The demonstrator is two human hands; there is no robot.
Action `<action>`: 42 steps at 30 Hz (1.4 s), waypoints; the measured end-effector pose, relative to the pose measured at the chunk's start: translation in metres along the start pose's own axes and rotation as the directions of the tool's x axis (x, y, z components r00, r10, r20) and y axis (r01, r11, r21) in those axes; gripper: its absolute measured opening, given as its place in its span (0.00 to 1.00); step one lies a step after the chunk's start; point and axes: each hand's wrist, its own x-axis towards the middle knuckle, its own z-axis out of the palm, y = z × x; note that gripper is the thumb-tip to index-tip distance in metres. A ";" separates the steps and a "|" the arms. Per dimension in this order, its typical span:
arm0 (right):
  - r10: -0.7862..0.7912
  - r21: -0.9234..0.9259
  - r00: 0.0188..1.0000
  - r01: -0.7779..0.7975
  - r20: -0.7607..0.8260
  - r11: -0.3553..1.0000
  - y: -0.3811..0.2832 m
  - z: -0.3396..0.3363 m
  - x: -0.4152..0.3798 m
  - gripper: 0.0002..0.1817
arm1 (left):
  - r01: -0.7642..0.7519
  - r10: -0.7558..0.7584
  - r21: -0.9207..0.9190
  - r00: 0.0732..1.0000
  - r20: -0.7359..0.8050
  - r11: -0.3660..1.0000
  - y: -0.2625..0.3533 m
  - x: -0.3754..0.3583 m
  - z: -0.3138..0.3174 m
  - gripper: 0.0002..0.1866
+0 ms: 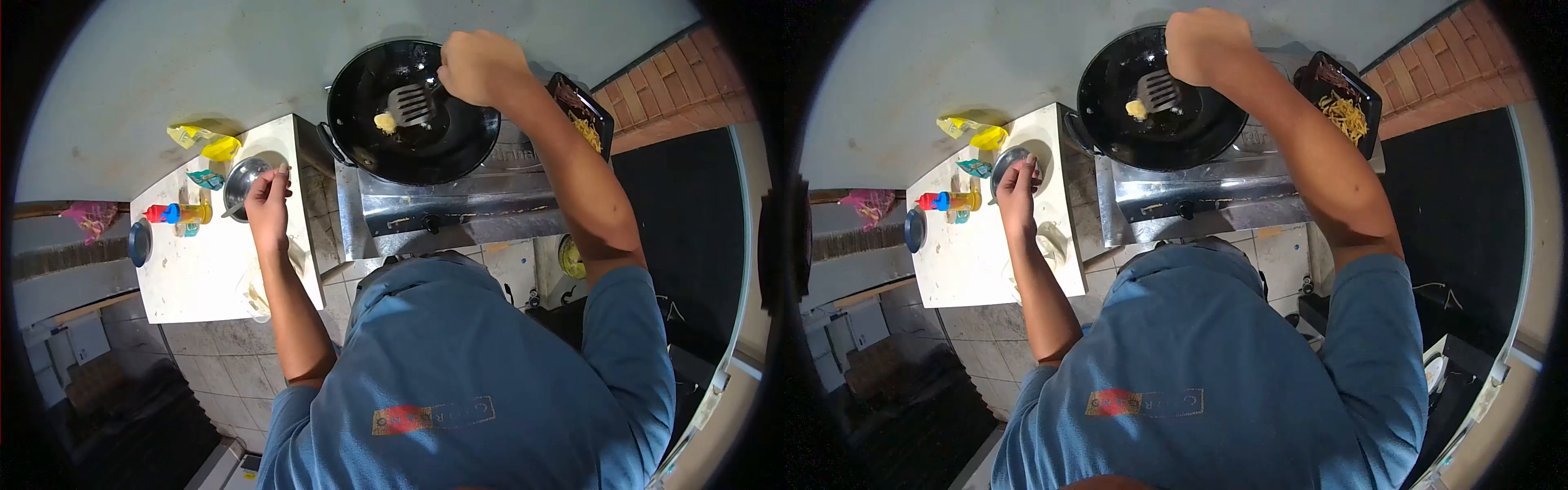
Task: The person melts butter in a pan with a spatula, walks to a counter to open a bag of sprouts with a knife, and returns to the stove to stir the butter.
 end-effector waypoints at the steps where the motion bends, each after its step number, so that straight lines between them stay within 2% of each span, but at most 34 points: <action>1: -0.046 -0.054 0.994 0.041 -0.097 0.998 0.001 0.001 -0.002 0.10 | 0.000 0.000 0.011 1.000 -0.005 1.000 0.001 -0.002 0.000 0.13; 5: -0.014 -0.176 0.987 -0.014 -0.159 0.984 0.001 0.001 -0.008 0.10 | 0.004 -0.004 0.019 1.000 -0.012 1.000 0.000 -0.006 -0.005 0.12; 8: -0.034 -0.158 0.986 0.008 -0.162 0.987 -0.001 0.004 -0.011 0.10 | 0.001 -0.001 0.007 1.000 -0.016 1.000 -0.001 -0.007 -0.005 0.12; 10: -0.087 -0.046 0.967 0.078 -0.238 0.996 -0.003 0.021 -0.009 0.10 | 0.006 -0.006 0.017 1.000 -0.007 1.000 0.002 -0.008 -0.004 0.12; 13: -0.130 -0.018 0.968 0.129 -0.216 0.991 -0.017 0.035 -0.010 0.11 | 0.008 -0.008 0.027 1.000 0.006 1.000 0.004 -0.008 -0.003 0.12; 19: -0.138 -0.031 0.985 0.136 -0.101 0.990 -0.038 0.048 -0.014 0.08 | -0.002 0.002 0.010 1.000 0.006 1.000 0.001 -0.009 -0.004 0.13; 24: -0.116 -0.056 0.933 0.103 -0.342 0.993 -0.024 0.033 -0.016 0.04 | 0.006 -0.006 -0.007 1.000 0.001 1.000 -0.003 -0.011 -0.007 0.13; 28: -0.045 -0.088 0.970 0.025 -0.240 0.996 -0.006 0.021 -0.013 0.11 | -0.006 0.006 0.011 1.000 -0.006 1.000 -0.001 -0.012 -0.004 0.11; 31: -0.015 -0.145 0.967 -0.023 -0.254 0.989 0.010 0.021 -0.013 0.10 | 0.000 0.000 0.005 1.000 0.006 1.000 -0.003 -0.012 -0.005 0.12; 32: 0.038 -0.150 0.984 -0.065 -0.177 0.987 0.013 0.019 -0.013 0.09 | 0.003 -0.002 -0.006 1.000 0.010 1.000 -0.001 -0.009 -0.004 0.12; 36: 0.018 -0.161 0.981 -0.049 -0.191 0.986 0.028 0.022 -0.020 0.09 | -0.029 0.029 0.007 1.000 -0.003 1.000 0.000 -0.008 0.000 0.11; 38: 0.046 -0.172 0.993 -0.064 -0.107 0.983 0.030 0.022 -0.023 0.09 | -0.020 0.020 0.007 1.000 0.002 1.000 0.000 -0.008 0.003 0.11; 42: 0.070 -0.205 0.994 -0.085 -0.081 0.975 0.030 0.025 -0.027 0.09 | -0.019 0.018 0.034 1.000 0.022 0.999 0.006 -0.008 0.007 0.12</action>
